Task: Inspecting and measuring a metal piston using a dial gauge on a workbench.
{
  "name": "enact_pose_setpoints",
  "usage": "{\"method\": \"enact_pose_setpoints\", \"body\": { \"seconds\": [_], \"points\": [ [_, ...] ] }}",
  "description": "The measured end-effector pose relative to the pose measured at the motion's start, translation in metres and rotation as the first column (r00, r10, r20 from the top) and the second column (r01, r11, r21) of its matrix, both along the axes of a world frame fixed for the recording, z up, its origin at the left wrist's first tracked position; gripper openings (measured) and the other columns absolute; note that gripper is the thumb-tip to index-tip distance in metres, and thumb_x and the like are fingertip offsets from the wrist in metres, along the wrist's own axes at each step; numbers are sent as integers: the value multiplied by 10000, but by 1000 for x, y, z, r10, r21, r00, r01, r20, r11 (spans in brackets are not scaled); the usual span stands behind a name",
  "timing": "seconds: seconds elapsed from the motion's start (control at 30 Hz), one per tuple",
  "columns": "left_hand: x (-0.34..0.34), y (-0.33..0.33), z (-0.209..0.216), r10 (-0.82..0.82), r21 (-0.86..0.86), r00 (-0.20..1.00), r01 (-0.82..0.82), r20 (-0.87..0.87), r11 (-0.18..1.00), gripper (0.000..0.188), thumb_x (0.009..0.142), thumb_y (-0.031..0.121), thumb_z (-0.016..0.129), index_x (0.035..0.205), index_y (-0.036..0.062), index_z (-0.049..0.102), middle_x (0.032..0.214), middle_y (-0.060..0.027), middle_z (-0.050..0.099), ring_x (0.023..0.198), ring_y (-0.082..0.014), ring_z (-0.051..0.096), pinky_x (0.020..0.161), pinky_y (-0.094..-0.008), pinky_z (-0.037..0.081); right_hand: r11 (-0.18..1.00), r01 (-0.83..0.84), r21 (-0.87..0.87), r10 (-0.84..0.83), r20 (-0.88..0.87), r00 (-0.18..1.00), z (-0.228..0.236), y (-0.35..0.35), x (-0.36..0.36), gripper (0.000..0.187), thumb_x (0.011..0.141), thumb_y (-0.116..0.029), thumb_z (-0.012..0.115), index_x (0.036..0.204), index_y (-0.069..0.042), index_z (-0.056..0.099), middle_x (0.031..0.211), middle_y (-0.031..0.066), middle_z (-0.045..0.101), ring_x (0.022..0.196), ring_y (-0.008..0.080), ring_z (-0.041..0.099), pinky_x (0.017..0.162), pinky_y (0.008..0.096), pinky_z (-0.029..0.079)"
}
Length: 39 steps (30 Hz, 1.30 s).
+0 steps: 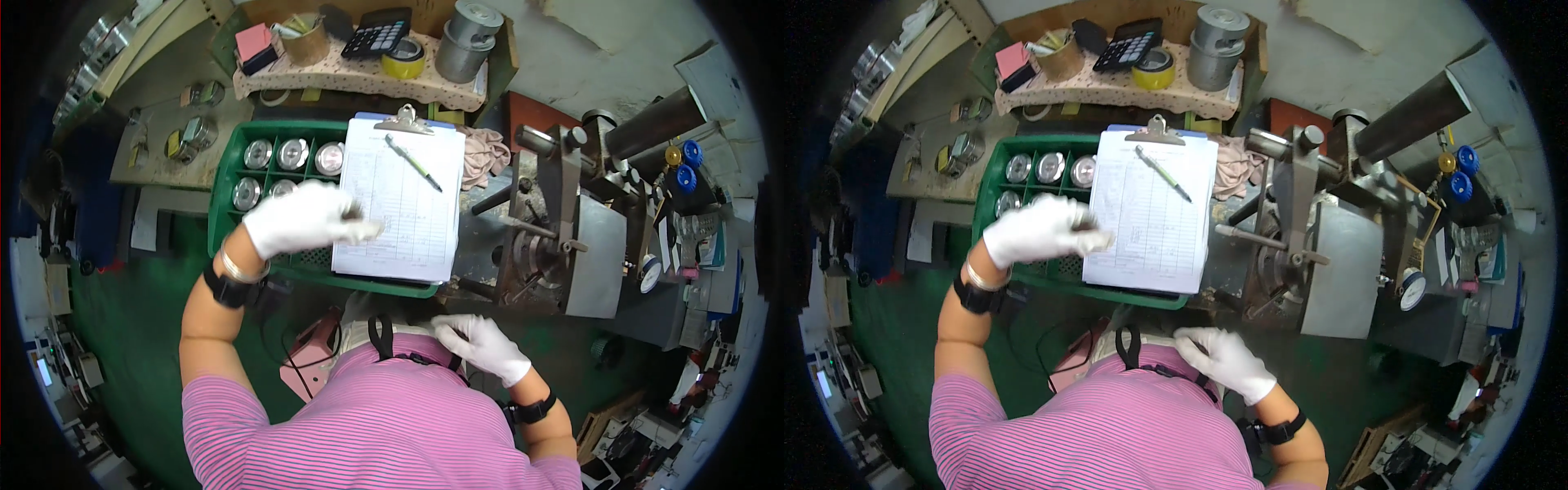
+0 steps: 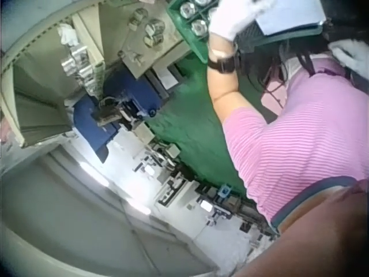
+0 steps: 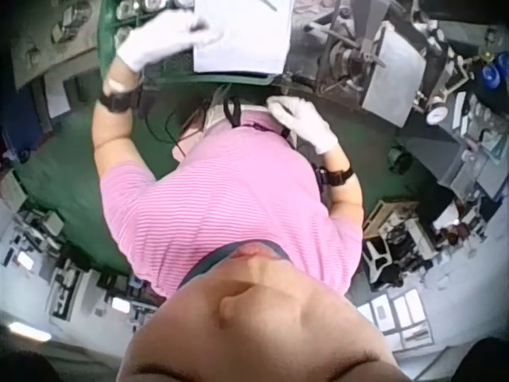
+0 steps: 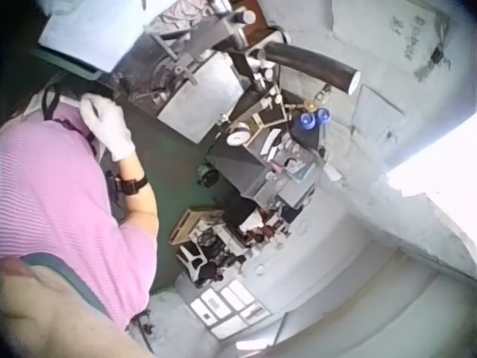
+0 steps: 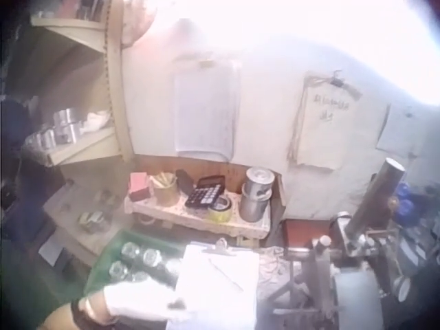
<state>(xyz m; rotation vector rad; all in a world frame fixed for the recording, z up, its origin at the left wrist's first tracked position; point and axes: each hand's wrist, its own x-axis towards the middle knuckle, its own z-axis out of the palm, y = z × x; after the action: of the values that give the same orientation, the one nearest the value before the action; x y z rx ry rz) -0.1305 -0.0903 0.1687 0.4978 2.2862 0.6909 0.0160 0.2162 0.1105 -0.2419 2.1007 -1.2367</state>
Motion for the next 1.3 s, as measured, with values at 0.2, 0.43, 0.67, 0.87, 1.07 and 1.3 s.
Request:
{"method": "enact_pose_setpoints", "body": {
  "seconds": [0.2,0.43,0.67,0.87,1.07,1.3],
  "points": [
    [112,-7,-81,33,404,849,-285,528,869,410,985,387,531,945,4,673,803,-42,658,728,-93,574,675,-253,473,997,33,-76,-36,-28,999,1,-63,-25,457,909,-238,633,1263,34,532,961,171,683,822,239,683,777,316,530],
    [147,28,-103,375,603,704,-710,603,363,535,1028,445,378,861,3,628,705,-54,579,699,-131,549,676,-299,462,943,70,-326,-110,-104,989,-53,-124,-7,457,887,-157,630,1303,-10,515,1284,207,577,1139,250,599,981,332,438],
    [141,-2,-133,661,374,643,-765,388,525,580,989,518,426,696,43,583,552,-14,487,496,-108,478,472,-295,353,951,266,-156,-237,181,955,-51,-153,-7,520,879,-195,615,1324,33,473,1142,243,628,1018,335,648,838,322,516],
    [136,-3,-166,714,370,682,-712,160,597,606,982,539,430,636,56,553,524,1,451,491,-101,447,468,-293,339,872,-388,299,484,-407,774,-74,-138,-8,712,816,-7,569,1465,-70,284,1253,231,543,1112,317,560,902,315,463],
    [134,11,-147,616,321,768,-636,176,702,643,978,568,385,708,31,612,550,-63,527,529,-187,545,525,-326,414,770,-86,-632,122,14,992,-61,-87,1,858,744,4,640,1484,0,207,1405,233,452,1312,331,429,1056,355,355],
    [133,11,-127,96,230,945,-23,-311,973,479,967,454,460,782,66,672,630,-144,629,603,-339,626,581,-420,491,870,419,-260,-376,199,905,-55,-81,-4,379,917,-182,622,1245,-8,546,946,46,621,869,156,586,791,300,461]
  ]
}}
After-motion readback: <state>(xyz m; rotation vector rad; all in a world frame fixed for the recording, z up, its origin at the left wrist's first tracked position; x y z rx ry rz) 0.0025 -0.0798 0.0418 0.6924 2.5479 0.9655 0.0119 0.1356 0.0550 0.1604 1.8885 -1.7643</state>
